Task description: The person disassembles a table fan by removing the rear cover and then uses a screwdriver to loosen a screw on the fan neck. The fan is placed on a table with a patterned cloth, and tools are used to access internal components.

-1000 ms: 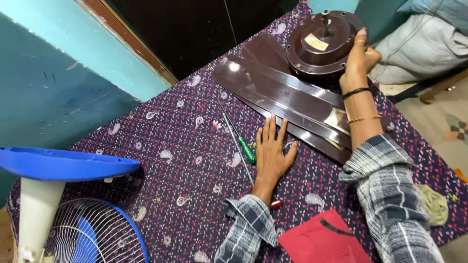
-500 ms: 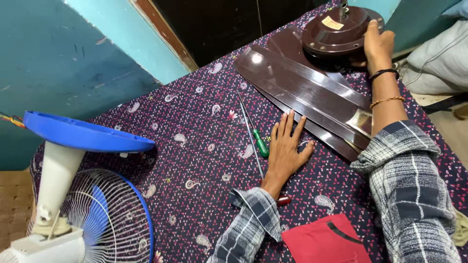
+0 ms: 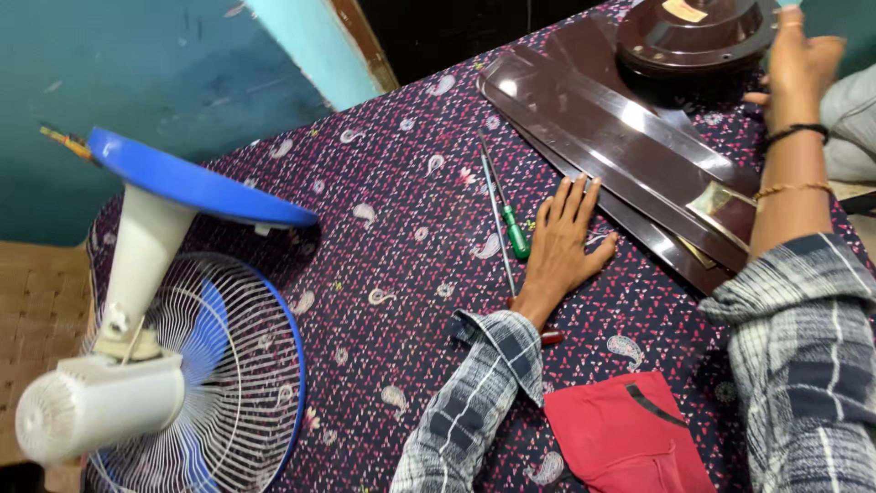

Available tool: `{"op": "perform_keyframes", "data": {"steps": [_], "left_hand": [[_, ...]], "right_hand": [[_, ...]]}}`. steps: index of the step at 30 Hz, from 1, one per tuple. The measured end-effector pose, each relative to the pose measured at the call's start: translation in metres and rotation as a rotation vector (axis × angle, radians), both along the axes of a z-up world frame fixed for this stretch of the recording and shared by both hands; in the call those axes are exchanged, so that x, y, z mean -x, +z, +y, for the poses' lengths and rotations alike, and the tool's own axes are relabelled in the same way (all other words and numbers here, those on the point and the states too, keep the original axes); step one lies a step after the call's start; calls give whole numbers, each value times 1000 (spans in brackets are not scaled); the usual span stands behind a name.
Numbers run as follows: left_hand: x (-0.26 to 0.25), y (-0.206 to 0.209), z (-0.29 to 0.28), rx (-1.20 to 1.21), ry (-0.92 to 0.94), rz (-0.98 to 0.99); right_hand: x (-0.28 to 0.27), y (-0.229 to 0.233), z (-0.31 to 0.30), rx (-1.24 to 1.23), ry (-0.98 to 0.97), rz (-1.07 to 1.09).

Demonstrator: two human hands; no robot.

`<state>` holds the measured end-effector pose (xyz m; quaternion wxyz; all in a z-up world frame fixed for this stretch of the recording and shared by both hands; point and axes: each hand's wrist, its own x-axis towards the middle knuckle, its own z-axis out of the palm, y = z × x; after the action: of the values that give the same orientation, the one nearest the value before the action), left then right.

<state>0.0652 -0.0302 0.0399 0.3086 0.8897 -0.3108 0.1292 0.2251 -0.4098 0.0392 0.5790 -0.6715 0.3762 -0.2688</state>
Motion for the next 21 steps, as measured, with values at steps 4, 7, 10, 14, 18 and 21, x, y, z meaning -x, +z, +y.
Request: {"op": "perform_keyframes", "data": {"steps": [4, 7, 10, 14, 18, 21], "left_hand": [[-2, -10, -1, 26, 5, -43], [-3, -19, -4, 13, 12, -88], [-1, -21, -4, -46, 19, -131], [14, -20, 4, -251, 31, -154], [40, -19, 57, -436, -69, -93], [70, -20, 111, -297, -221, 6]], "right_hand": [[35, -12, -24, 364, -114, -53], [78, -15, -33, 562, -108, -73], [129, -4, -15, 759, -20, -105], [207, 37, 53, 712, 271, -118], [261, 78, 171, 676, 577, -91], [271, 87, 251, 717, 742, -1]]}}
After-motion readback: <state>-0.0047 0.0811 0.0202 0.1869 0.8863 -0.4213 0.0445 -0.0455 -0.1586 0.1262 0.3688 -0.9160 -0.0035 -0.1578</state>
